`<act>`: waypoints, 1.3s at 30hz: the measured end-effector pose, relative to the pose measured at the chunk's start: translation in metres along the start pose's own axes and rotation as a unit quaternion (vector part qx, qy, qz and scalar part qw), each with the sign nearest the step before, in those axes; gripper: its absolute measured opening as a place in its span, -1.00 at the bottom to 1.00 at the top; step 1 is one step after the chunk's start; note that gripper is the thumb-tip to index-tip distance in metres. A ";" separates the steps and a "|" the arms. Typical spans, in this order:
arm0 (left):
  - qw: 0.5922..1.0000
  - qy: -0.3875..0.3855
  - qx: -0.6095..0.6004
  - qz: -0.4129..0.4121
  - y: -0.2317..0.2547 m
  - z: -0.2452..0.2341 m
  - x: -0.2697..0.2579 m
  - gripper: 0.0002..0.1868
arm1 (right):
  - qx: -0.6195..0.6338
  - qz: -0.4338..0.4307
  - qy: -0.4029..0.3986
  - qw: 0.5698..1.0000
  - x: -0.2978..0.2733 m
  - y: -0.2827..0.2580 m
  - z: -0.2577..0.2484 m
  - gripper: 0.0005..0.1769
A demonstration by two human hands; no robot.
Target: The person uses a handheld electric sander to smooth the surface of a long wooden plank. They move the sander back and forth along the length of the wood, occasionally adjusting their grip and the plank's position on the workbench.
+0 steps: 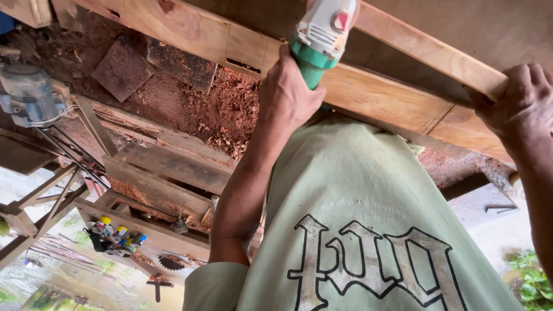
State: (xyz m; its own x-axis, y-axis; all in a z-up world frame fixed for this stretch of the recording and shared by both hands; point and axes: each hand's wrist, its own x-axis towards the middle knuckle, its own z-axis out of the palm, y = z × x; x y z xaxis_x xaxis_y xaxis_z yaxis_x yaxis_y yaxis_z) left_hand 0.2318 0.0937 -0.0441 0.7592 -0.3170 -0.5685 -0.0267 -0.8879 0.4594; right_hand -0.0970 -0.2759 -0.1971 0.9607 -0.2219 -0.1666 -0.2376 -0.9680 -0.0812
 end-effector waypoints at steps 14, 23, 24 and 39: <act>0.999 0.017 0.026 -0.027 -0.030 -0.039 0.031 -0.28 | 0.117 0.024 0.022 0.993 0.002 -0.015 -0.012 -0.30; 0.999 0.027 0.009 -0.030 -0.042 -0.075 0.046 -0.39 | 0.277 0.060 0.021 0.959 -0.013 0.000 0.029 -0.32; 0.999 0.027 0.010 -0.029 -0.043 -0.078 0.047 -0.39 | 0.276 0.061 0.022 0.959 -0.016 0.005 0.038 -0.32; 0.998 0.058 -0.021 -0.021 -0.099 -0.137 0.079 -0.51 | 0.300 0.080 0.046 0.949 -0.037 0.025 0.090 -0.29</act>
State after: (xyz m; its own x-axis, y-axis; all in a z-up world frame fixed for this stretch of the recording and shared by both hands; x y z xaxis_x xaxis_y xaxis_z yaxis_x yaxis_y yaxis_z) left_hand 0.3834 0.2019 -0.0407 0.8291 -0.2377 -0.5060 0.0312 -0.8840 0.4665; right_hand -0.1513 -0.2809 -0.2810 0.9071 -0.3970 -0.1401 -0.3944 -0.6851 -0.6124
